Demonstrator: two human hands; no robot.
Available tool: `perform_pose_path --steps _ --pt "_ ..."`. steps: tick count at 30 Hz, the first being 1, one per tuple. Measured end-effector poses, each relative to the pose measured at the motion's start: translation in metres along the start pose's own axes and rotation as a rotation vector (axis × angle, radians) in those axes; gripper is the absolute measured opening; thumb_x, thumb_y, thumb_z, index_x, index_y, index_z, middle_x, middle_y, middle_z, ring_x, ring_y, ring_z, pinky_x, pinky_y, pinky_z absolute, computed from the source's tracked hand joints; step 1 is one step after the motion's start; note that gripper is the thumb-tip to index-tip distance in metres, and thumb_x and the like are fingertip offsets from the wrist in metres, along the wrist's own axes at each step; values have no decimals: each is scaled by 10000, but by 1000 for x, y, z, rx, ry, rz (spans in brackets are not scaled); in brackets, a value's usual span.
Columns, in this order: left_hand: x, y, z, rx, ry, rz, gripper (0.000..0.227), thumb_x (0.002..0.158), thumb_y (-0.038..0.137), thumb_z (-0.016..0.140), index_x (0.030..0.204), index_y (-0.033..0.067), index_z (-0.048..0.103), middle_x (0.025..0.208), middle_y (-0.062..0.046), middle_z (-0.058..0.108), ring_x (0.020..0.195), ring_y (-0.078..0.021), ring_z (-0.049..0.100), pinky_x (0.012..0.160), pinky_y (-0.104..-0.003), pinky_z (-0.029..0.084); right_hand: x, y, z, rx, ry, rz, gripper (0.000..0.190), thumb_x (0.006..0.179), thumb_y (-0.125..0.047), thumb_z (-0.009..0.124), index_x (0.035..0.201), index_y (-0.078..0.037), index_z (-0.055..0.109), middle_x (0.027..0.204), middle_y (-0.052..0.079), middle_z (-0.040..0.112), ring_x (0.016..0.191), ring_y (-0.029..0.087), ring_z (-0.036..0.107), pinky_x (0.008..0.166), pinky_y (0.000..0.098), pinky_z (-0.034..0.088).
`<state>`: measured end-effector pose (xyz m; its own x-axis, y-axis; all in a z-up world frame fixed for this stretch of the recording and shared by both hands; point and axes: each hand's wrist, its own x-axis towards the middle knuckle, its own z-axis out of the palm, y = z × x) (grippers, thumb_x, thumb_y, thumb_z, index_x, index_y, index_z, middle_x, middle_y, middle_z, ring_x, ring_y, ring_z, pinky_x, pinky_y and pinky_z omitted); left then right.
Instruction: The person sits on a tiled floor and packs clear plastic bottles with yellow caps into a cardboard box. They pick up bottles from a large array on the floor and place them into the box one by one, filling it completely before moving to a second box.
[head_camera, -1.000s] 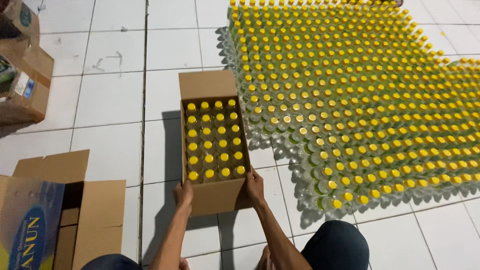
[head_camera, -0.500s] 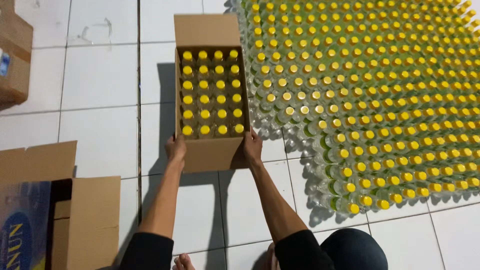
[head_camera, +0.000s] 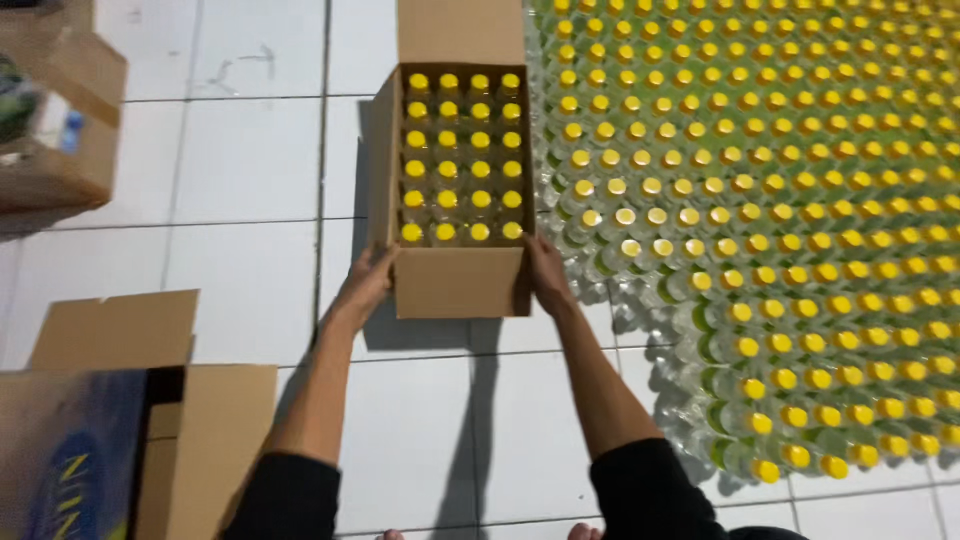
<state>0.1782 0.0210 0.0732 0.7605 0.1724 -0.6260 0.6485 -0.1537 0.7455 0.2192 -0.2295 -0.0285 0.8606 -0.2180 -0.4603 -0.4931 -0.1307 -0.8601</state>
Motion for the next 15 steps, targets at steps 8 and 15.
perform_pose_path --steps 8,15 --pt "-192 -10 -159 897 368 741 514 881 32 591 1389 65 660 1442 -242 581 1369 -436 502 1122 -529 415 -91 146 -32 259 129 -176 502 1033 -284 587 1467 -35 538 1484 218 520 1332 362 513 1106 493 447" --pt "-197 -494 80 1195 1087 483 112 1090 268 513 1038 202 587 939 -31 659 676 -262 586 628 -374 475 -217 243 -33 264 122 2 322 908 -129 621 1193 -34 738 909 191 827 661 203 733 498 332 620"
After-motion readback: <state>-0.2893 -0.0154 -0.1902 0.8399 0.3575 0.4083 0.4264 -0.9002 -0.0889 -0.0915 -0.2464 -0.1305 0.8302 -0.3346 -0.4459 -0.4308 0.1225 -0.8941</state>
